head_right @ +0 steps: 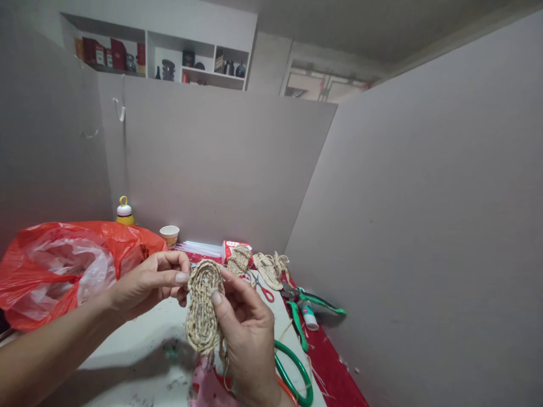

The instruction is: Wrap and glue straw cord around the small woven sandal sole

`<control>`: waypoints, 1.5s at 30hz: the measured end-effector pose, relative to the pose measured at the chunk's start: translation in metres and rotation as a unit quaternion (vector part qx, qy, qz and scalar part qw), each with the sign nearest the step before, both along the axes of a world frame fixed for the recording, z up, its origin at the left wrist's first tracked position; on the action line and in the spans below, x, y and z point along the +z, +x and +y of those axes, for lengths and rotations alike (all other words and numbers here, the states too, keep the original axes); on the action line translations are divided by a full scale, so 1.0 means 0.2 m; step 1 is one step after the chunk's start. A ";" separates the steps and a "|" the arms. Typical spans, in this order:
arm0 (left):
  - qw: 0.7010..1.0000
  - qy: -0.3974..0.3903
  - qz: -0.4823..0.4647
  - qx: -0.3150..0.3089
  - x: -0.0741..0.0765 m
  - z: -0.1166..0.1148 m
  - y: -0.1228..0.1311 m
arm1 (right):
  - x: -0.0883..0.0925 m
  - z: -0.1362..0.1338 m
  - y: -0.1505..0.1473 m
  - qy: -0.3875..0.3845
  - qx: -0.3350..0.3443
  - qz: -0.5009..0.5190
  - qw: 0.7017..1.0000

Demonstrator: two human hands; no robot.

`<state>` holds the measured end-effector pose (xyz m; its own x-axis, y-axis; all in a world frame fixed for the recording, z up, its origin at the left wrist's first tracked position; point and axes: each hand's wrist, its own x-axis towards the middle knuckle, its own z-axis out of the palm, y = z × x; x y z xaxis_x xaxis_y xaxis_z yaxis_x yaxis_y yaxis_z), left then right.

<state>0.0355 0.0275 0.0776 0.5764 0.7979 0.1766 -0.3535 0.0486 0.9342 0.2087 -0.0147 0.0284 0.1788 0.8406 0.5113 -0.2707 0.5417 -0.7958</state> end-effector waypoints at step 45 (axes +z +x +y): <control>0.974 0.122 0.123 0.144 0.10 -0.09 -0.02 | -0.01 -0.02 0.00 0.052 -0.082 -0.137 0.986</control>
